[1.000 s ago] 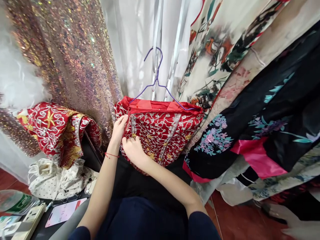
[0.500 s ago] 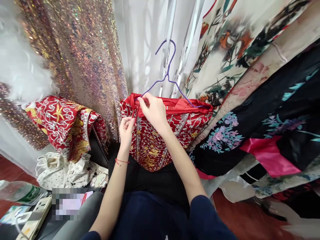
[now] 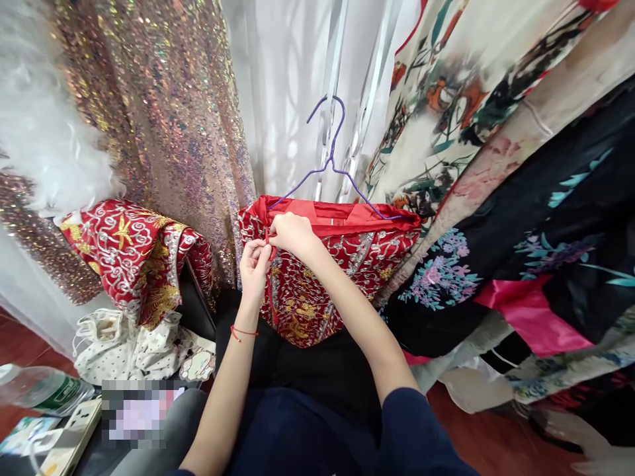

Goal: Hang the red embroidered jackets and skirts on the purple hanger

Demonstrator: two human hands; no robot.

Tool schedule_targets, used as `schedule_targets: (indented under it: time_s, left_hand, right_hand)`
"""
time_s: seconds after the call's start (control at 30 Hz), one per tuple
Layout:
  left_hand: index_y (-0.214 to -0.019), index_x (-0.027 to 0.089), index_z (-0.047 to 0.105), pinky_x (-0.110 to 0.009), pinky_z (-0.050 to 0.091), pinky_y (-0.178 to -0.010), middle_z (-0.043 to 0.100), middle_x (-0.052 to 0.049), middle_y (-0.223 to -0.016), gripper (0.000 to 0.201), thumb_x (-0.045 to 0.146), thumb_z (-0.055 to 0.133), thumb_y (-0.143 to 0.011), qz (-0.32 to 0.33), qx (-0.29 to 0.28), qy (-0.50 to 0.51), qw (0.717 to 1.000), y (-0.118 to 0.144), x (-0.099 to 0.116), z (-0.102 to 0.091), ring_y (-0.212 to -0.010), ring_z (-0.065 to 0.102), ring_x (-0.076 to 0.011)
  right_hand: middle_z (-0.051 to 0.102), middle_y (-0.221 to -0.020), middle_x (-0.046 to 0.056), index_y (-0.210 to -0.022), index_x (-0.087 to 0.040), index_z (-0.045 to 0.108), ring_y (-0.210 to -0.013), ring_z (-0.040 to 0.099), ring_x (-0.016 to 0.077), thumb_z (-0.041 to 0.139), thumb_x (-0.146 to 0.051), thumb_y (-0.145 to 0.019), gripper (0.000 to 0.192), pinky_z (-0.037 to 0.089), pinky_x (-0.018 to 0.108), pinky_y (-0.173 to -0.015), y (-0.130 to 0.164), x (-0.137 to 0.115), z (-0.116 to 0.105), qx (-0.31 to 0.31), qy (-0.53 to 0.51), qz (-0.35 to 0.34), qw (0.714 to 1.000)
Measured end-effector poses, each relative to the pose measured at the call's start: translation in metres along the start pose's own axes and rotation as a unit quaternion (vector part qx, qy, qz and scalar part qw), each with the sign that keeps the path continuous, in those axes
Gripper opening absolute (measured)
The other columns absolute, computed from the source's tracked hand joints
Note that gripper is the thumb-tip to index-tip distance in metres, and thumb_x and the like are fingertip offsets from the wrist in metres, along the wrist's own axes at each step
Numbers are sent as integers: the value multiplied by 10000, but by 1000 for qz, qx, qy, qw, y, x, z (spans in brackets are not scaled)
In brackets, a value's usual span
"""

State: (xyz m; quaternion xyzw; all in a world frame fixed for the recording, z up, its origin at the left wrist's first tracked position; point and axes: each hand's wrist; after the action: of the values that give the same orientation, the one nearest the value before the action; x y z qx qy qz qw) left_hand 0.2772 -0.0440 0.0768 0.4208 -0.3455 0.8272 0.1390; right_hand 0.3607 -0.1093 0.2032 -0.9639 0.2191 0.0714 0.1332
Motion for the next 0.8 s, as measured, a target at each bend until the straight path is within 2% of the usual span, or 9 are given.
schedule_targets:
  time_s: [0.1, 0.17, 0.23, 0.3, 0.37, 0.47, 0.63, 0.7, 0.8]
  left_hand:
    - [-910, 216, 579, -193, 288, -493, 511, 61, -659, 397, 536, 771, -776, -9, -1, 10, 1000, -1, 6, 1, -513, 378, -54]
    - [-909, 215, 579, -198, 259, -476, 462, 75, -622, 410, 541, 781, -764, -14, 1, 14, 1000, -4, 9, 1, -491, 330, -52]
    - [-900, 211, 578, -199, 240, -467, 438, 80, -610, 426, 541, 798, -745, -22, 1, 16, 1000, -5, 11, 1, -486, 305, -51]
    - [-893, 208, 579, -198, 228, -463, 425, 82, -609, 433, 541, 807, -736, -25, 2, 17, 1000, -5, 10, 1, -489, 291, -49]
    - [-893, 208, 580, -197, 222, -462, 413, 83, -609, 424, 539, 801, -746, -24, 5, 19, 1000, -4, 9, 2, -492, 284, -49]
    - [-895, 211, 576, -196, 219, -458, 407, 84, -612, 407, 531, 791, -763, -23, 7, 26, 999, -2, 8, 5, -488, 278, -48]
    - [-963, 212, 597, -188, 215, -452, 412, 91, -611, 434, 516, 813, -739, -36, 8, 40, 999, -2, 12, 8, -475, 272, -40]
    - [-981, 204, 615, -183, 227, -457, 438, 86, -614, 441, 517, 809, -739, -51, 8, 24, 998, -3, 13, 7, -479, 296, -38]
    - [-931, 189, 636, -182, 267, -475, 515, 58, -639, 410, 522, 791, -748, -69, 9, -27, 997, -6, 15, 3, -510, 376, -47]
  right_hand:
    - [668, -608, 23, -773, -176, 773, -651, 647, 171, 723, -200, -765, 55, 477, 319, -643, -4, 10, -13, -37, -125, -35, 991]
    - [672, -606, 14, -832, -159, 758, -585, 635, 148, 734, -249, -760, 117, 501, 307, -611, -2, 19, -20, -38, -258, -48, 964]
    - [715, -691, 37, -944, -143, 739, -626, 670, 158, 735, -321, -763, 255, 530, 308, -628, 4, 27, -24, 2, -372, -47, 927]
    - [741, -778, 60, -997, -135, 719, -713, 701, 172, 712, -348, -776, 307, 553, 317, -692, 13, 33, -24, 69, -427, -49, 900]
    - [746, -827, 67, -945, -142, 714, -780, 708, 177, 662, -328, -807, 237, 555, 330, -764, 21, 34, -21, 146, -419, -52, 895]
    - [750, -884, 64, -905, -163, 704, -826, 695, 177, 556, -253, -863, 178, 535, 344, -828, 28, 29, -11, 220, -342, -59, 912]
    - [753, -1014, 69, -984, -193, 656, -962, 657, 215, 420, -181, -923, 244, 479, 400, -923, 28, 16, 7, 170, -216, -127, 953]
    - [749, -965, 61, -1004, -201, 634, -938, 652, 219, 411, -201, -938, 233, 471, 396, -905, 29, 15, 10, 187, -219, -131, 948]
    - [730, -878, 44, -963, -202, 623, -825, 660, 188, 410, -204, -925, 215, 485, 324, -800, 42, 20, 13, 274, -296, -115, 908]
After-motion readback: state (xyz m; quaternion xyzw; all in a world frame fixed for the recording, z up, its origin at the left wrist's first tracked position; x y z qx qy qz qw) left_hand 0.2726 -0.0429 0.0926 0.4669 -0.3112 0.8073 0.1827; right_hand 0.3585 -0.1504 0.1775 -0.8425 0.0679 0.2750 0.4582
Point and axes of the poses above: each hand's wrist, its own y-axis away from the middle knuckle, its own z-axis out of the palm, x = y × z
